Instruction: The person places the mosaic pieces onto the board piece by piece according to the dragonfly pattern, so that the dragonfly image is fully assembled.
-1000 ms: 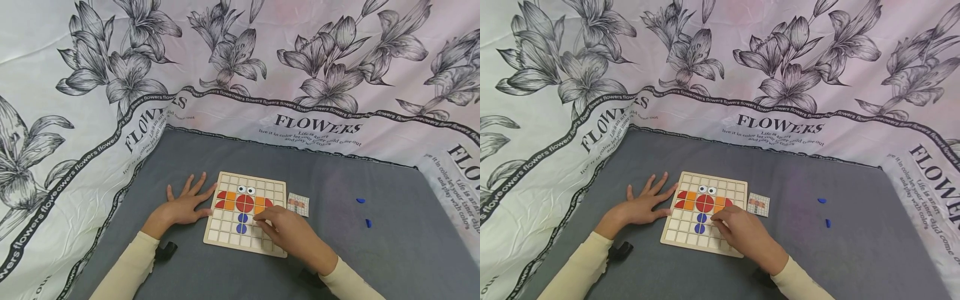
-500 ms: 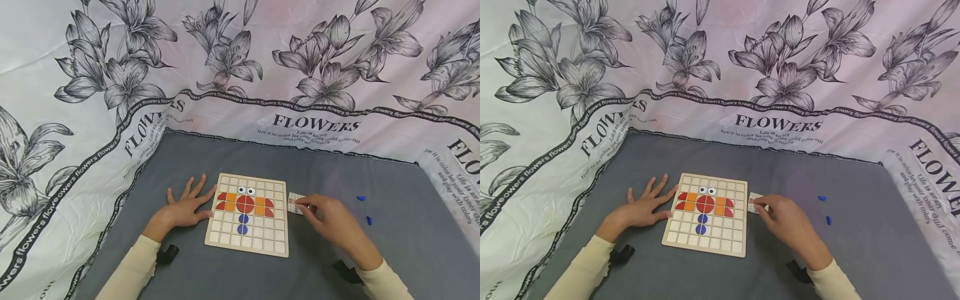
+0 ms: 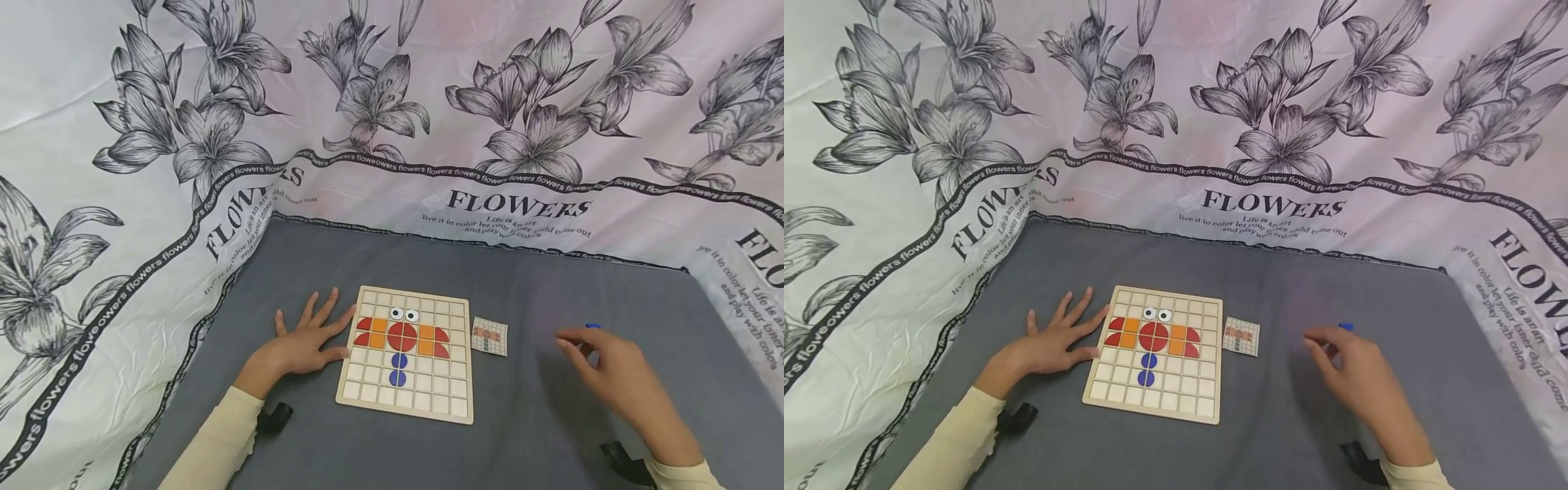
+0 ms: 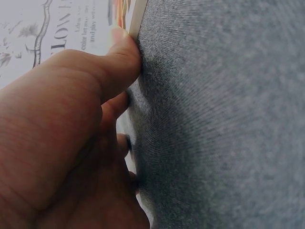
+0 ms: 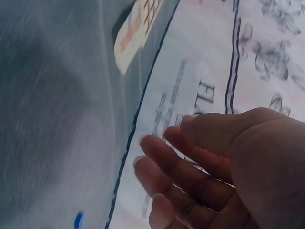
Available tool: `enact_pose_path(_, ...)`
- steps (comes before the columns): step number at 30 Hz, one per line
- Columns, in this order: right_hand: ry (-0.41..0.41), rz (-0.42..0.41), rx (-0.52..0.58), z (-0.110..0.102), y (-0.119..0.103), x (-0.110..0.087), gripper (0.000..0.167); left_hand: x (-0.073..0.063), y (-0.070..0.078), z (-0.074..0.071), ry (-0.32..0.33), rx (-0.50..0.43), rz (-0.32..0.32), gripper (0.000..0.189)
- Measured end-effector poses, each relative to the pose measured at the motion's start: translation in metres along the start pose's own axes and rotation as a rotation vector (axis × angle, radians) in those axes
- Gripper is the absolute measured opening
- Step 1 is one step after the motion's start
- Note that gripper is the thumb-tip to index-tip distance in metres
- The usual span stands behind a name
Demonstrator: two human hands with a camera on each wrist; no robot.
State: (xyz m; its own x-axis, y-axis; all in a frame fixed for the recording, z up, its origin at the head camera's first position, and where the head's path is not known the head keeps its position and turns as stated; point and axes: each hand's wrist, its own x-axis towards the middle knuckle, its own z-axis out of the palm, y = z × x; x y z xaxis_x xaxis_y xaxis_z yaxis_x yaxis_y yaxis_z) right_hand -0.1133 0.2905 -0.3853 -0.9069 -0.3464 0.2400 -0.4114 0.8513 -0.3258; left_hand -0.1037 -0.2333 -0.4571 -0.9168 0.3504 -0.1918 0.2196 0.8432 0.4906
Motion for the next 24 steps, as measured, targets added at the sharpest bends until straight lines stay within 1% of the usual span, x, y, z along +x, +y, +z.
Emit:
enact_pose_path(6,-0.025,0.02,-0.051,-0.007,0.032,-0.006,0.026,-0.002,0.005,-0.002,0.005,-0.029,0.0,0.081)
enact_pose_path(10,-0.076,0.06,-0.064,-0.01,0.052,-0.011,0.033,0.0,0.005,-0.001,-0.003,-0.022,-0.001,0.08)
enact_pose_path(13,-0.122,0.102,-0.054,-0.012,0.063,-0.018,0.036,0.0,0.006,-0.001,0.001,-0.021,0.006,0.08)
enact_pose_path(15,-0.136,0.103,-0.062,-0.012,0.069,-0.022,0.037,0.0,0.005,-0.001,0.007,-0.016,0.01,0.08)
enact_pose_path(17,-0.141,0.094,-0.07,-0.011,0.074,-0.025,0.036,0.0,0.004,0.0,0.013,-0.013,0.016,0.08)
enact_pose_path(21,-0.117,0.071,-0.089,-0.004,0.08,-0.029,0.033,0.0,0.0,0.003,0.013,-0.01,0.012,0.08)
enact_pose_path(24,-0.072,0.043,-0.101,0.004,0.083,-0.031,0.032,0.0,-0.003,0.006,0.015,0.013,-0.009,0.081)
